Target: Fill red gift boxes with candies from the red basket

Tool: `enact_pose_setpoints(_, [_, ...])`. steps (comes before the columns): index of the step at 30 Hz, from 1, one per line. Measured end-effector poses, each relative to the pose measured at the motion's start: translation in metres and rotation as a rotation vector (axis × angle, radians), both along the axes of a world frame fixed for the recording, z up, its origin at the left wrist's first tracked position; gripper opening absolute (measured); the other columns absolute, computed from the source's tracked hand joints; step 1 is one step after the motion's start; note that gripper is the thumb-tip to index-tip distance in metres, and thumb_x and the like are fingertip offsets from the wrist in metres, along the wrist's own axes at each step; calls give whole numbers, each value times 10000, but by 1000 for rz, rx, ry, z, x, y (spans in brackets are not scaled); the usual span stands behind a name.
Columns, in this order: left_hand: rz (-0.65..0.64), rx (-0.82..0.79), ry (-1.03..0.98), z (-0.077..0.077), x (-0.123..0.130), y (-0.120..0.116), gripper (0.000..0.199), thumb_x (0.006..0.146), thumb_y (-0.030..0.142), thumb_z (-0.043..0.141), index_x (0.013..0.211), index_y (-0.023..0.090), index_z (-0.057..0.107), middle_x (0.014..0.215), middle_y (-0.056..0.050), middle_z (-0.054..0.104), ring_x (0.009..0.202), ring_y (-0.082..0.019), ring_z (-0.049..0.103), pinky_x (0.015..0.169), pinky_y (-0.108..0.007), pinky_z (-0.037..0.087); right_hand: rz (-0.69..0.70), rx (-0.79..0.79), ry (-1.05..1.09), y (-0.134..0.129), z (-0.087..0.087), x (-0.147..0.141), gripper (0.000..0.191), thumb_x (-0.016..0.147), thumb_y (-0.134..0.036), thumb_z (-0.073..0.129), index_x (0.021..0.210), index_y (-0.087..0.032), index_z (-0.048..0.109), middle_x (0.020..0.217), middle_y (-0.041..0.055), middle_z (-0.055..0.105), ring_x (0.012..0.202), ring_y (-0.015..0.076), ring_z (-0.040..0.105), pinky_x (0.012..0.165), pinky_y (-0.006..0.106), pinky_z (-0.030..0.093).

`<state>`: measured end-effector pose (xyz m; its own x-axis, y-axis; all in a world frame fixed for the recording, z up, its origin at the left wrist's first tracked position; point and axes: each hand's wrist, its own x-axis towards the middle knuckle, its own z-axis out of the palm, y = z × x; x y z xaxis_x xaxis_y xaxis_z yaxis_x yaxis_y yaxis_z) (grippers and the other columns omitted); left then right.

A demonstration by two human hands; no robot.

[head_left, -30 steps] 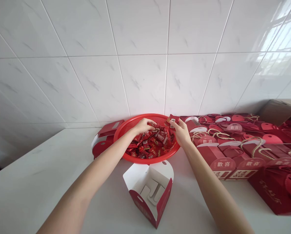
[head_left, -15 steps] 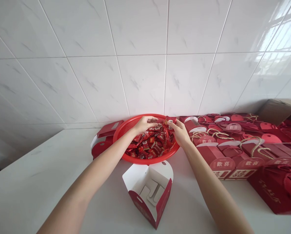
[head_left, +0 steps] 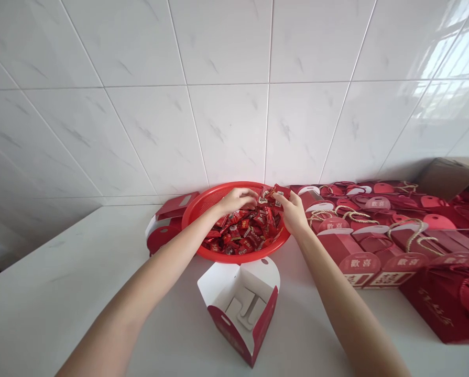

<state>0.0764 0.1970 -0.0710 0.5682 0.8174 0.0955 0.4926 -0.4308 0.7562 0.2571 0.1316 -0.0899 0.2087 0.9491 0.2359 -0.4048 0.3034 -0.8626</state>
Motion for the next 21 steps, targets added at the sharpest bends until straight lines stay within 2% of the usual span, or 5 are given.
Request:
enact_pose_setpoints(2, [-25,-5,157,-4,-2,-1,280,781,313,694,1024,179,730,1033,-64,766,986,-251,706,899,-342,521,-19,-12,18,1,0,0,226,638,-346,793,786,-215,682,768,-14,742,779,193,696,774,346,577])
enact_pose_setpoints(5, [-51,12,398,-12,0,-3,403,620,226,783,1020,203,738,1039,-63,764,1003,-304,699,868,-338,517,-18,-18,32,1,-1,1,242,641,-350,805,803,-216,684,770,-18,737,800,198,700,813,366,583])
enact_pose_setpoints(11, [-36,100,710,-24,16,-5,832,586,378,822,1350,156,579,1267,-207,670,1141,-419,635,904,-426,510,-4,-22,26,1,0,2,274,642,-378,831,806,-228,671,800,-18,742,836,217,710,784,393,609])
enact_pose_setpoints(14, [-42,134,770,-27,23,-2,925,587,409,833,1427,193,510,1338,-205,632,1200,-420,607,940,-432,498,1,-18,29,0,0,1,285,633,-378,837,812,-228,674,818,-19,745,840,208,710,777,376,610])
enact_pose_setpoints(21, [-110,97,711,-25,26,1,733,628,215,754,1345,239,601,1245,-93,712,1132,-321,666,885,-323,519,20,-6,46,-1,1,0,287,617,-381,849,789,-226,679,795,-21,743,812,202,711,802,375,605])
